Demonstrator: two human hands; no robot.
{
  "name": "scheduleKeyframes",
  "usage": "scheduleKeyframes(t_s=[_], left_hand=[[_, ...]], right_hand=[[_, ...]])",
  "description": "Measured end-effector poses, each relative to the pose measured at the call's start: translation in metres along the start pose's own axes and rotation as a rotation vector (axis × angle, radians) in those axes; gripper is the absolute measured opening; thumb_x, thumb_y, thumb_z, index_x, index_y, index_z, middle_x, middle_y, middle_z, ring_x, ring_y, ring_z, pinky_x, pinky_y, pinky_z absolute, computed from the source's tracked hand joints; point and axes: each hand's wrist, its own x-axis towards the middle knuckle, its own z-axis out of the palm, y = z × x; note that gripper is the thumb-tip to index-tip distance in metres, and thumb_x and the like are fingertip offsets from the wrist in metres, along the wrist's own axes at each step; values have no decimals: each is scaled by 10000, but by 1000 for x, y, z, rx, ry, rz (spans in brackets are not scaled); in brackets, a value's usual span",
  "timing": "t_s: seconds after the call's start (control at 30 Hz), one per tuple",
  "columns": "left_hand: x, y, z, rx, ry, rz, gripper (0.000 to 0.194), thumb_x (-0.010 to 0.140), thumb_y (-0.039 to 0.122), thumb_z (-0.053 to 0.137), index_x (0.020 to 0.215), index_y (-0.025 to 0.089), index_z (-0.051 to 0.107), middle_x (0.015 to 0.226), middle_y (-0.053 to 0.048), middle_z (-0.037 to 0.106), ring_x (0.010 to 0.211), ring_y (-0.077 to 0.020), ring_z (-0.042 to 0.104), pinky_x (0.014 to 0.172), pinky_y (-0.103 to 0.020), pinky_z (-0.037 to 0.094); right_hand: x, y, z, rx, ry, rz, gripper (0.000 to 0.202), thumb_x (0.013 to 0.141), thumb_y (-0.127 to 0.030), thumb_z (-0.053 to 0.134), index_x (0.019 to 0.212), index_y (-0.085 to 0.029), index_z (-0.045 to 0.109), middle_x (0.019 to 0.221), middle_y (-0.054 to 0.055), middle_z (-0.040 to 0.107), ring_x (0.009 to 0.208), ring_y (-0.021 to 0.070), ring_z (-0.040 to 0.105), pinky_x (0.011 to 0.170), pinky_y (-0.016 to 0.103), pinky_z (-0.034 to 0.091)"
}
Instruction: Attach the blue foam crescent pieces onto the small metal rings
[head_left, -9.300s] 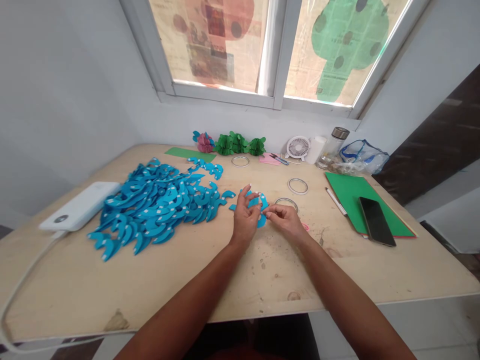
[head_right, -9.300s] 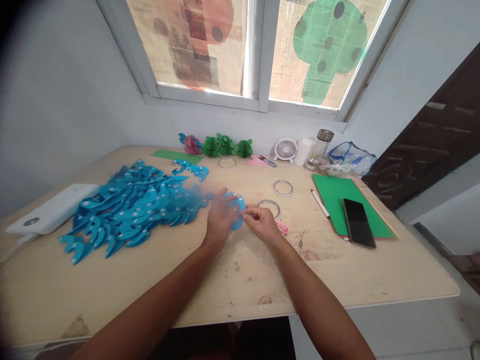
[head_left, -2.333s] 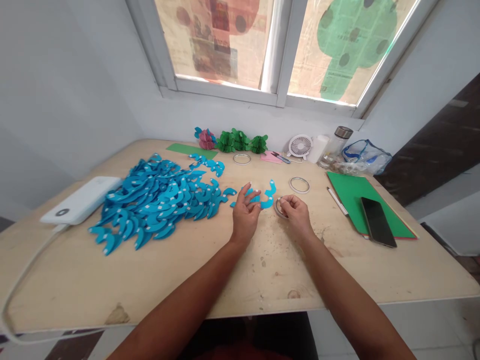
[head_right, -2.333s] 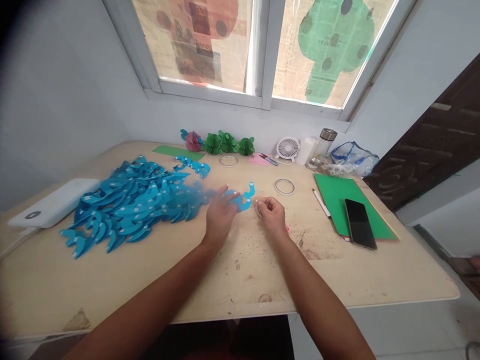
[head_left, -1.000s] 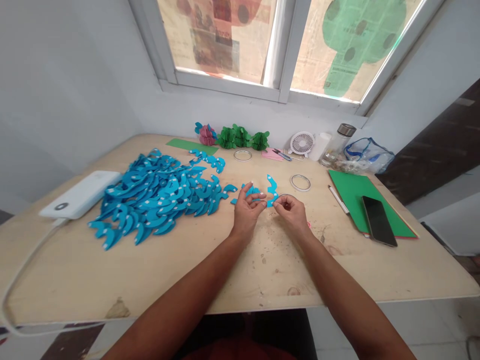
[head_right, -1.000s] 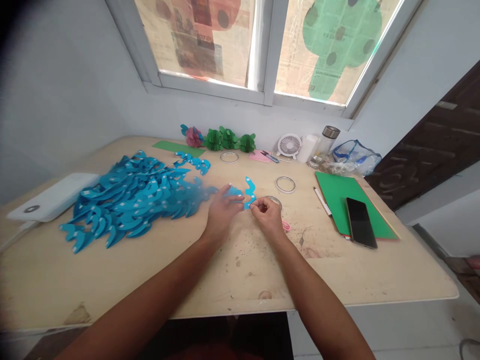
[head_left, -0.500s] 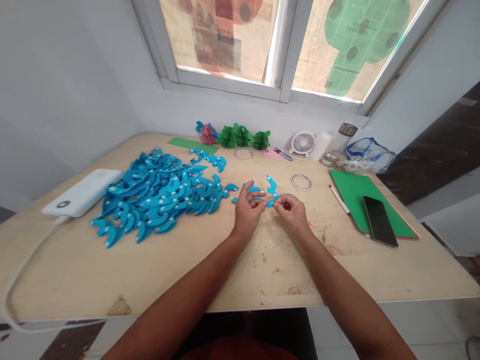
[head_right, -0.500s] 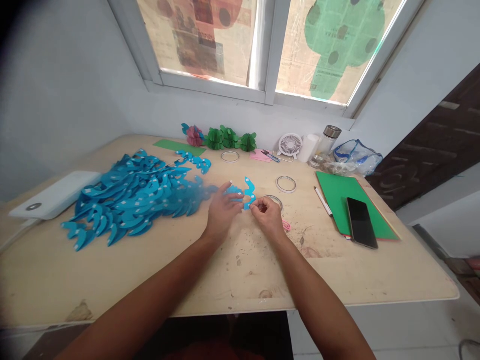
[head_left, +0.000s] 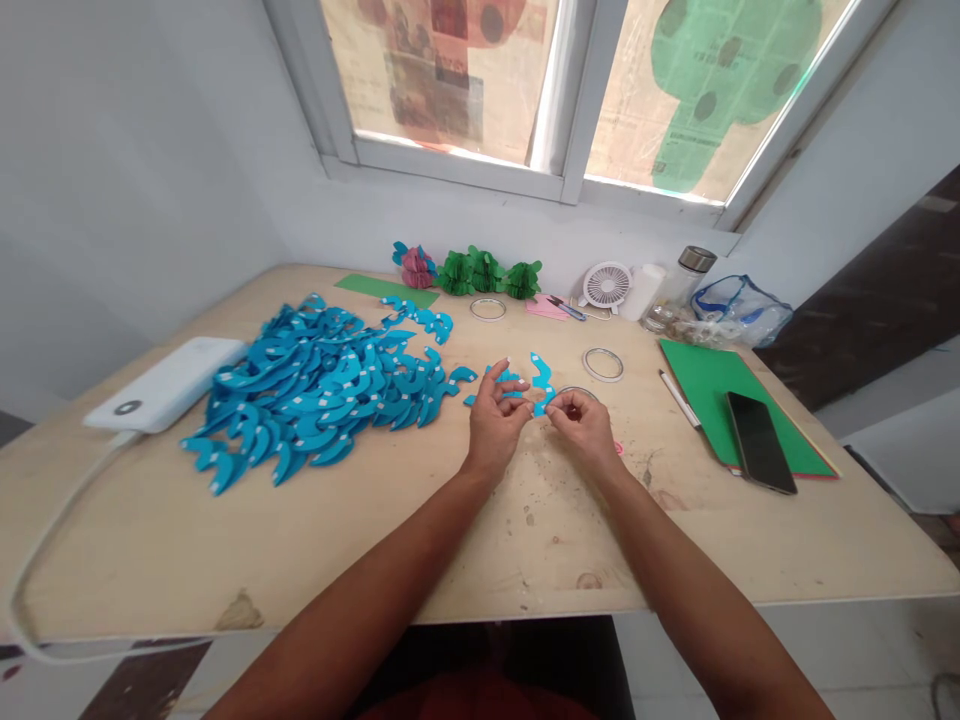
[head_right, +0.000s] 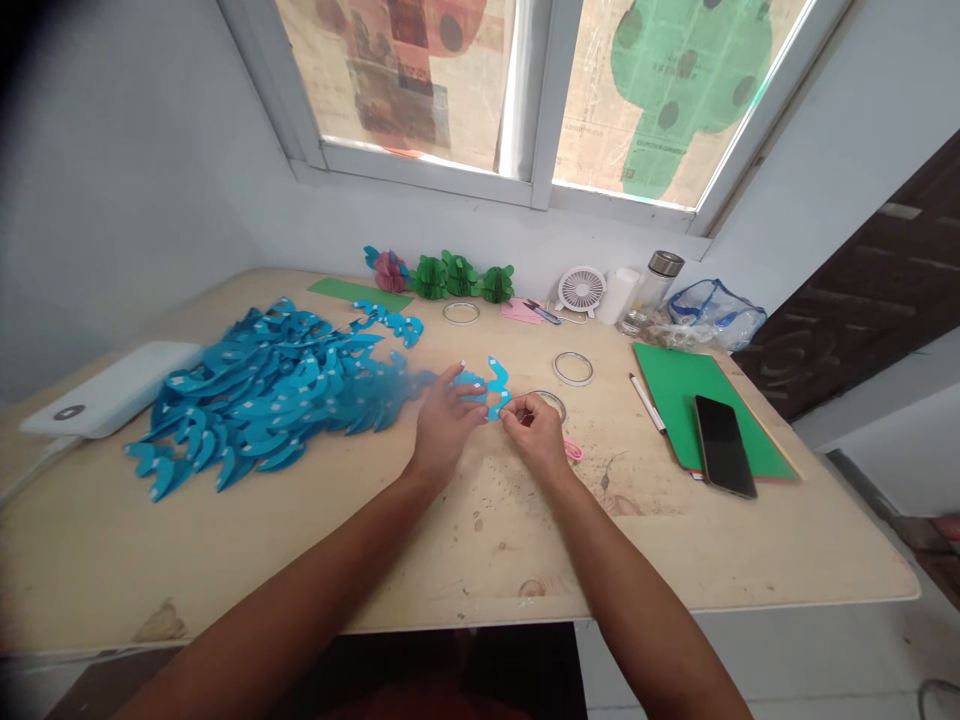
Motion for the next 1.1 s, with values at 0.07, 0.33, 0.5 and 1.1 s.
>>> scheduleKeyframes(t_s=[0.07,0.33,0.5,1.1], left_hand=[[0,0,0,8,25,15,669,624,136,648,1252,219,434,961,-41,592,655,-80,593,640,-235,510],[-5,-2,5,25,96,68,633,639,109,629,1234,221,448,995,-51,579,712,-92,611,677,-243,519],[-5,-4,6,15,108,58,636,632,119,635,1232,212,446,998,-57,574,719,-101,617,672,-249,525],[-7,-5,9,-40,145,4,656,593,108,649,1217,218,479,931,-30,560,711,-99,608,658,-243,528]], right_hand=[[-1,-1,2,38,-9,42,166,637,-345,631,639,-182,594,606,-6,561,496,102,446,467,233,347],[-8,-3,13,222,-13,131,215,625,-383,660,656,-185,583,591,-19,548,502,102,445,484,231,340],[-9,-4,16,267,-2,142,196,620,-365,671,632,-190,583,594,-21,559,527,110,465,525,241,354],[-10,-4,16,252,40,145,159,629,-327,658,643,-187,585,602,-23,567,527,109,462,526,243,341]])
